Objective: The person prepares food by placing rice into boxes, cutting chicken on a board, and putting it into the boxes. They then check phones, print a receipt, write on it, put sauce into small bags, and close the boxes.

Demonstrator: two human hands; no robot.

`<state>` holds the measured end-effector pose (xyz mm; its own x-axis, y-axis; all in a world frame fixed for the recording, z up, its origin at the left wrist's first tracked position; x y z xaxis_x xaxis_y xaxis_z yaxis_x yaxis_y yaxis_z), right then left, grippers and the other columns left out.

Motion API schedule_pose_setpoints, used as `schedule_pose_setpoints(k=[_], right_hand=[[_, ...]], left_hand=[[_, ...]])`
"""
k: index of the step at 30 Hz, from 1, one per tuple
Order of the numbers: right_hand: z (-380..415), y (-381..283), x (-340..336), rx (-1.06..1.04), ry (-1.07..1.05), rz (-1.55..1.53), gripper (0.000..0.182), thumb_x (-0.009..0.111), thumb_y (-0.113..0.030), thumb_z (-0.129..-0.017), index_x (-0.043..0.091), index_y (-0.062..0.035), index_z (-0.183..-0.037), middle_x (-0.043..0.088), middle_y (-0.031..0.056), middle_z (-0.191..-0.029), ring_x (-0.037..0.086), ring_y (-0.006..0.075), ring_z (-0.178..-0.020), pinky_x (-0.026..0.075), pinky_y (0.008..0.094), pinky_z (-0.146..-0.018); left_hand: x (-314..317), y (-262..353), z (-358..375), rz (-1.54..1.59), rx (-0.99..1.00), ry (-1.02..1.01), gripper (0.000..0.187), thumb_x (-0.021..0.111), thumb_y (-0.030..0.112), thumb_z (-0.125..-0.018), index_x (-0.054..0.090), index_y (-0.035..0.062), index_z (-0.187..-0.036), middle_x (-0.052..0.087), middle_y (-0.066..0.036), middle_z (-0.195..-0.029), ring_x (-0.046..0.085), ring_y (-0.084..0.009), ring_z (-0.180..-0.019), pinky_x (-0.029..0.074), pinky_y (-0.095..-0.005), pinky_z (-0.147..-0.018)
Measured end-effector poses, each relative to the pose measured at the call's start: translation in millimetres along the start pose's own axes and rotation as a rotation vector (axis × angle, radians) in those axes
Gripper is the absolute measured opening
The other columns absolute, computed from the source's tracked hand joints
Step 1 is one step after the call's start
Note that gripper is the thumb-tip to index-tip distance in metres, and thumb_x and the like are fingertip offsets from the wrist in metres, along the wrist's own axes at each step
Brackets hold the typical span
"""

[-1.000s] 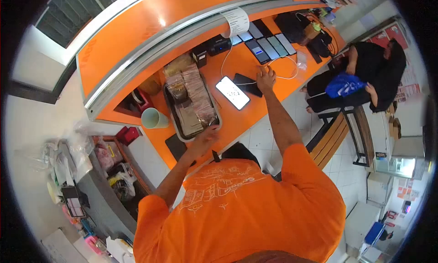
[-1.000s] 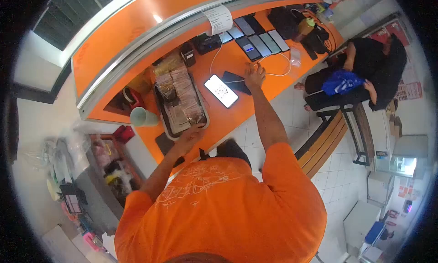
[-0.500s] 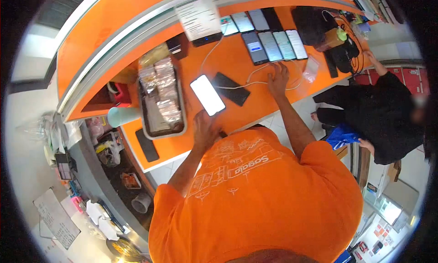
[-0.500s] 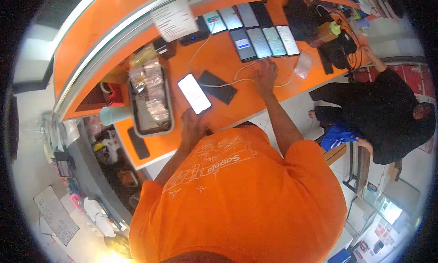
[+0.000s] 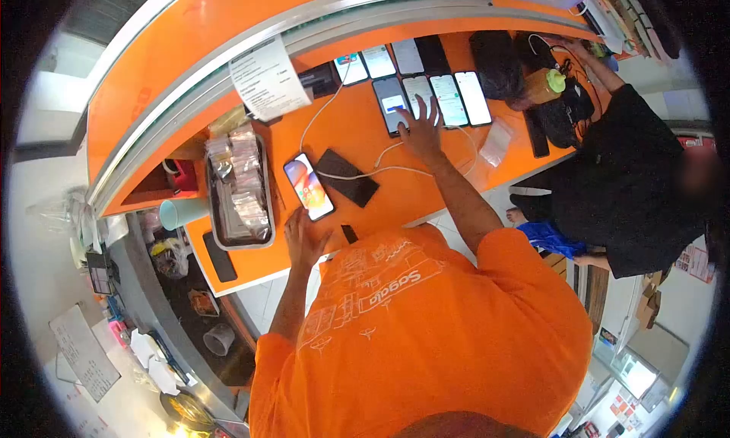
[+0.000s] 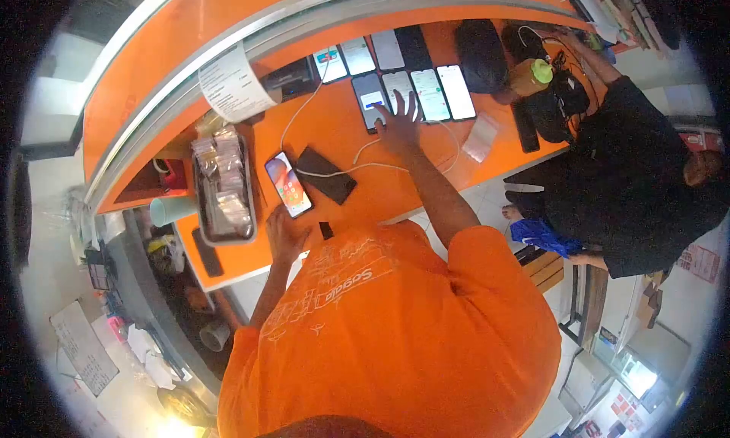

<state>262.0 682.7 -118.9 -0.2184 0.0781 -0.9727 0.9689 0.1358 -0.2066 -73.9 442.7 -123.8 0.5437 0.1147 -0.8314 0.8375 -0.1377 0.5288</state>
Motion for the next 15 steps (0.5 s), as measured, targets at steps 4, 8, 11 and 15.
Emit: schedule_pose_setpoints(k=[4,8,11,15], right_hand=[[-3,-2,-5,-0.075,0.084,-0.017,0.045,0.061,-0.036,-0.090,0.054,-0.0345,-0.134,0.027,0.0133,-0.153,0.014,0.0464,-0.145,0.014,0.0687,-0.112],[5,37,-24,0.059,0.172,-0.064,0.043,0.061,-0.033,-0.089,0.055,-0.0324,-0.132,0.028,0.0117,-0.152,0.017,0.0446,-0.144,0.014,0.0673,-0.111],[37,104,-48,0.227,0.353,0.065,0.037,0.059,-0.034,-0.091,0.060,-0.0289,-0.127,0.033,0.0112,-0.150,0.020,0.0404,-0.143,0.018,0.0657,-0.109],[65,141,-51,0.234,0.325,0.064,0.032,0.056,-0.029,-0.091,0.065,-0.0267,-0.122,0.034,0.0125,-0.150,0.019,0.0406,-0.144,0.017,0.0662,-0.109]], left_hand=[[-6,29,-26,-0.084,-0.232,0.086,0.098,0.086,0.040,-0.066,0.036,0.0043,-0.143,0.048,-0.019,-0.137,0.044,-0.0410,-0.125,0.035,-0.0533,-0.103],[0,47,-45,-0.078,-0.483,0.207,0.094,0.086,0.031,-0.066,0.038,0.0008,-0.142,0.054,-0.021,-0.132,0.048,-0.0424,-0.120,0.037,-0.0552,-0.100],[12,34,-37,0.061,-0.496,0.204,0.106,0.085,0.029,-0.067,0.026,-0.0007,-0.151,0.042,-0.023,-0.144,0.042,-0.0433,-0.123,0.032,-0.0520,-0.105],[15,12,-17,0.073,-0.468,0.233,0.108,0.086,0.023,-0.067,0.024,-0.0016,-0.152,0.043,-0.025,-0.144,0.042,-0.0425,-0.123,0.033,-0.0508,-0.105]])
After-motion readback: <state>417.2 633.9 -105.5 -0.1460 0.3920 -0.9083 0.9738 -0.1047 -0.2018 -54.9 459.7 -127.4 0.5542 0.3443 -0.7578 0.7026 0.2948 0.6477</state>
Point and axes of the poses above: each hand's wrist, its own z-axis away from the middle knuckle, its own x-axis out of the palm, y = z × x, the point moved 7 cm from there along -z, towards the middle knuckle
